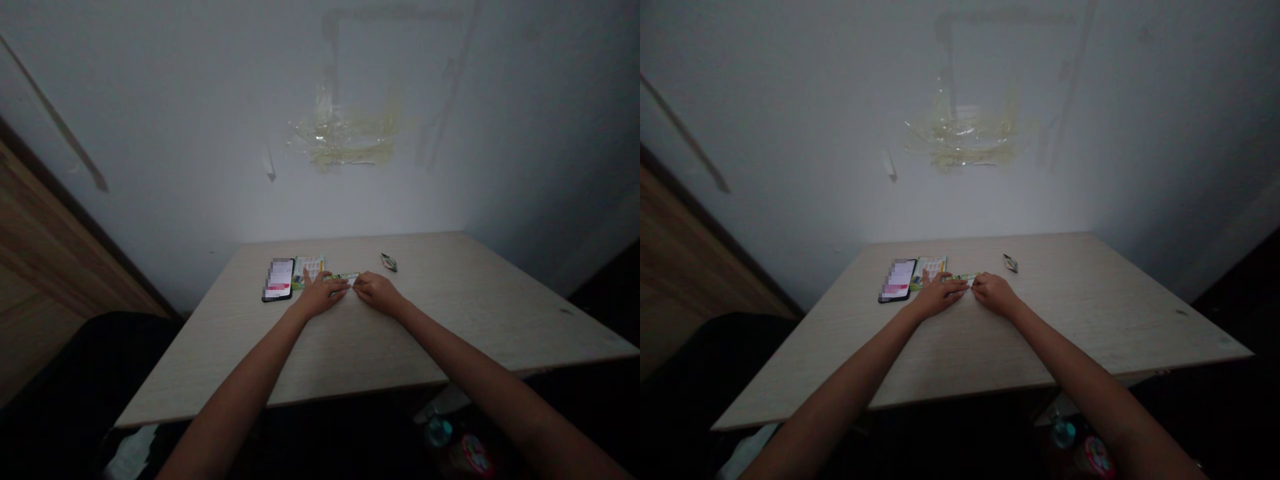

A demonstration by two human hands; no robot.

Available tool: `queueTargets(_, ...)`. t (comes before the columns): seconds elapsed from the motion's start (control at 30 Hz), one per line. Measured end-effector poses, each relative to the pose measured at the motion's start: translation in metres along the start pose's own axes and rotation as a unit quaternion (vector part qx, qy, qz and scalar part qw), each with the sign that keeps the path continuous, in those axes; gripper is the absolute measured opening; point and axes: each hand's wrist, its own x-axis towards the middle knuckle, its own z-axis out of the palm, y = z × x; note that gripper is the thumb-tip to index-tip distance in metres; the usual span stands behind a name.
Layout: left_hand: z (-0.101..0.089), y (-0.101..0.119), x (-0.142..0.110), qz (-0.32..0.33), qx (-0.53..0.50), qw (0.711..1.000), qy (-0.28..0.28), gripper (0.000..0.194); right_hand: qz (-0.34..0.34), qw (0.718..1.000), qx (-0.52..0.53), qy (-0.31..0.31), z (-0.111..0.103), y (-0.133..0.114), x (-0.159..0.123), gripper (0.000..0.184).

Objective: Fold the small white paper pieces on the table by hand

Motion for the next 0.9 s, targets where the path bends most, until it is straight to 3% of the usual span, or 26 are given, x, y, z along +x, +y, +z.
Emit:
queueTargets(0.5,0.002,-0.002,-0.001,0.003,0.013,1.0,-0.001,0.034,-0.047,0.999,-0.009,-0.002,-0.004,-0.008,0.001,0.024)
queueTargets(0.9,0.001,-0.001,-0.001,0.003,0.025,1.0,-0.003,0.035,-0.042,0.999,-0.012,-0.011,-0.006,-0.01,-0.002,0.021)
